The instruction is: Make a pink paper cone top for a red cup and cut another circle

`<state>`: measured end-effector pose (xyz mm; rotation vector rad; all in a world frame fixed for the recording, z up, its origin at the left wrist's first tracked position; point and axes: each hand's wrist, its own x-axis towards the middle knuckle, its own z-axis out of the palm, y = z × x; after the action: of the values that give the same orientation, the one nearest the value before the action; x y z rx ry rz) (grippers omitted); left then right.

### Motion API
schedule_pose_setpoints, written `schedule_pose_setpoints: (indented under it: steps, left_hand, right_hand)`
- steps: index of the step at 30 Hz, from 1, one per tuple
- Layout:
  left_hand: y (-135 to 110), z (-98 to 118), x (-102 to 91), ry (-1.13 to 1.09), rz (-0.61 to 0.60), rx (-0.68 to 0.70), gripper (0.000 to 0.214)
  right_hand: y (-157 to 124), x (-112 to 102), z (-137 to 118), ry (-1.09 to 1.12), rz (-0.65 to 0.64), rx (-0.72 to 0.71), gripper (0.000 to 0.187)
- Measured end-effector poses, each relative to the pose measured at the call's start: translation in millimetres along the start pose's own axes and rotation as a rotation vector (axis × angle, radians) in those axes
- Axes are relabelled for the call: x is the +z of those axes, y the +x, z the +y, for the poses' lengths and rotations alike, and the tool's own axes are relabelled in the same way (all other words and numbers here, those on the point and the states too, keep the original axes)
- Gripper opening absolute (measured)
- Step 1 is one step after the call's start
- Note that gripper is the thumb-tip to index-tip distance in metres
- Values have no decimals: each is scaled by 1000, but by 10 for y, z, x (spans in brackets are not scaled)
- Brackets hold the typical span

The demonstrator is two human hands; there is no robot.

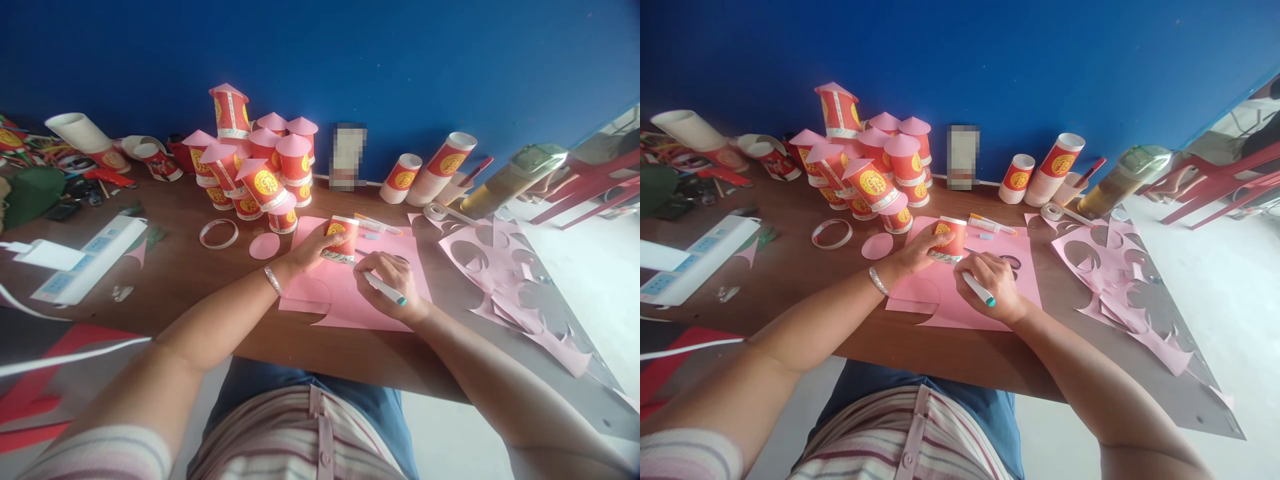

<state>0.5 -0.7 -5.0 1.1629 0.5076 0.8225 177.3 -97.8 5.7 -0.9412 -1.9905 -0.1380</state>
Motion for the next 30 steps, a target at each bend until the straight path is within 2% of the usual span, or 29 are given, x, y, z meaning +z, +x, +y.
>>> schedule_pose_setpoints:
  steps: [30]
  left_hand:
    - [11, -29, -33, 6, 16, -22, 38]
  right_hand:
    - [2, 2, -4, -18, -27, 12, 17]
